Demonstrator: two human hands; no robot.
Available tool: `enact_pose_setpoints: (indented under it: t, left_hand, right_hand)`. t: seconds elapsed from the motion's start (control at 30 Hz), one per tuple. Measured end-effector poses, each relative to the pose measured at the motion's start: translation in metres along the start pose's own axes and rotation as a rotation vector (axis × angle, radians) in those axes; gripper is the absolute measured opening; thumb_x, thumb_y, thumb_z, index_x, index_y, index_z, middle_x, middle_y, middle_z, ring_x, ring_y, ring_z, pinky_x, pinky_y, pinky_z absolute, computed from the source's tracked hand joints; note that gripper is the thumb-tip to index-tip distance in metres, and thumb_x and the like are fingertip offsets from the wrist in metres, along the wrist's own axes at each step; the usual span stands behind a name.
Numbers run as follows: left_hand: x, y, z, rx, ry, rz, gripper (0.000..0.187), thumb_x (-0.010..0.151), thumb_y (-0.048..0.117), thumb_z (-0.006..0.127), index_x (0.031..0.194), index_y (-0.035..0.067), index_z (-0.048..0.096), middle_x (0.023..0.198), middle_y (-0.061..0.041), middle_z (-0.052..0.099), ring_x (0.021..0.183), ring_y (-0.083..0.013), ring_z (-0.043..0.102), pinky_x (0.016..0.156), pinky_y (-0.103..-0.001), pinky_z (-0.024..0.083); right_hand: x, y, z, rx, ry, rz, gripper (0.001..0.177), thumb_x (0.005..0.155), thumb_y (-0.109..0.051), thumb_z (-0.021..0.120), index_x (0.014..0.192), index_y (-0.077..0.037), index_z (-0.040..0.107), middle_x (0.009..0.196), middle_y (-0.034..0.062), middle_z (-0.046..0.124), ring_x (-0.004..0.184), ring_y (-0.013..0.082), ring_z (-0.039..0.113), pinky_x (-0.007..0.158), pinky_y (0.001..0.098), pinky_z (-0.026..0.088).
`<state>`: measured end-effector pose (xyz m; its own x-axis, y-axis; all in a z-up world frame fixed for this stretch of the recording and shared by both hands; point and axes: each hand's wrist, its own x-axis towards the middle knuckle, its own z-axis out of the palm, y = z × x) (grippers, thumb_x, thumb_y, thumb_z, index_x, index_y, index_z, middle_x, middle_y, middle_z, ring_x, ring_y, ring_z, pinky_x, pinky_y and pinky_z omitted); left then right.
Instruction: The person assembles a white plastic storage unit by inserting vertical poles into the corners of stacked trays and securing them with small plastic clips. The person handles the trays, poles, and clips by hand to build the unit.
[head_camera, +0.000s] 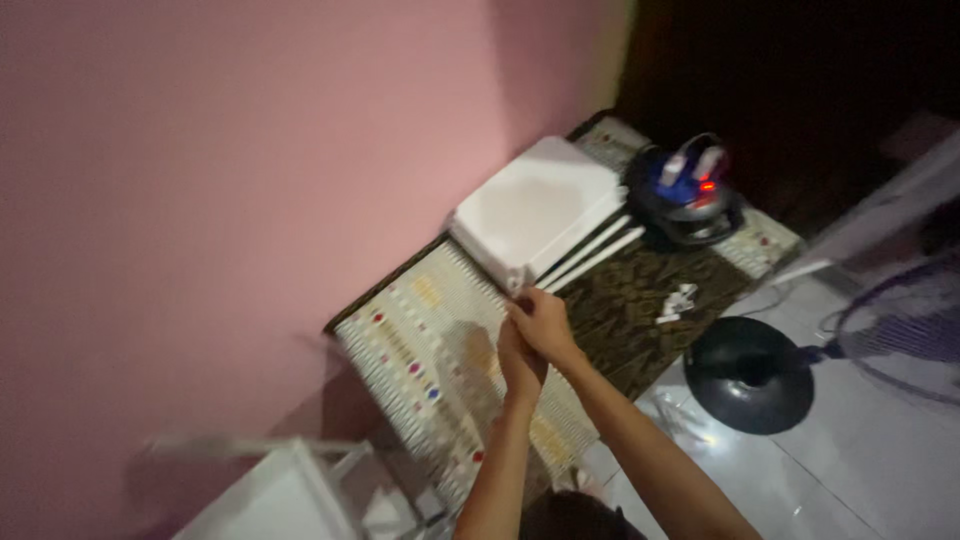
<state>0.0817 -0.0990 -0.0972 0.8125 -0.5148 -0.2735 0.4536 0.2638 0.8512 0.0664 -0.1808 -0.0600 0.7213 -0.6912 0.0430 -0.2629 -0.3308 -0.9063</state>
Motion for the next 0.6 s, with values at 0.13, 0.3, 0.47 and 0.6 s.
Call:
enact_pose_setpoints:
  t: [0.13,0.3,0.47,0.6]
  left_hand:
    - [0.028,-0.028,0.046,0.761,-0.069,0.138,0.038,0.107,0.020,0.042,0.134,0.001,0.060,0.129,-0.017,0.064,0.116,-0.0332,0.063,0.096,-0.044,0.051]
    - [0.081,-0.075,0.075,1.366,-0.226,0.659,0.045,0.088,-0.005,0.058,0.133,-0.004,0.057,0.137,-0.022,0.059,0.127,-0.0413,0.054,0.102,-0.047,0.048]
    - [0.120,-0.105,0.094,1.481,-0.214,0.617,0.042,0.089,0.001,0.065,0.130,-0.003,0.058,0.133,-0.020,0.058,0.128,-0.0394,0.050,0.107,-0.047,0.043]
    - [0.140,-0.116,0.100,1.527,-0.178,0.580,0.040,0.090,0.005,0.067,0.128,-0.002,0.060,0.126,-0.020,0.059,0.121,-0.0405,0.052,0.101,-0.048,0.045]
  right_hand:
    - [0.034,0.105,-0.049,-0.086,0.233,0.159,0.035,0.089,-0.029,0.077,0.105,0.002,0.075,0.095,0.0196,0.076,0.083,0.0291,0.075,0.074,0.0405,0.058]
    - [0.059,0.202,-0.081,0.188,0.249,0.418,0.036,0.089,-0.026,0.076,0.106,0.005,0.075,0.091,0.0184,0.078,0.080,0.0253,0.074,0.068,0.0395,0.057]
    - [0.075,0.233,-0.087,0.323,0.254,0.552,0.036,0.089,-0.024,0.076,0.108,0.007,0.073,0.088,0.0148,0.076,0.073,0.0223,0.072,0.063,0.0359,0.058]
    - [0.088,0.229,-0.090,0.366,0.218,0.600,0.033,0.091,-0.022,0.073,0.108,0.007,0.076,0.083,0.0139,0.075,0.069,0.0209,0.068,0.062,0.0349,0.055]
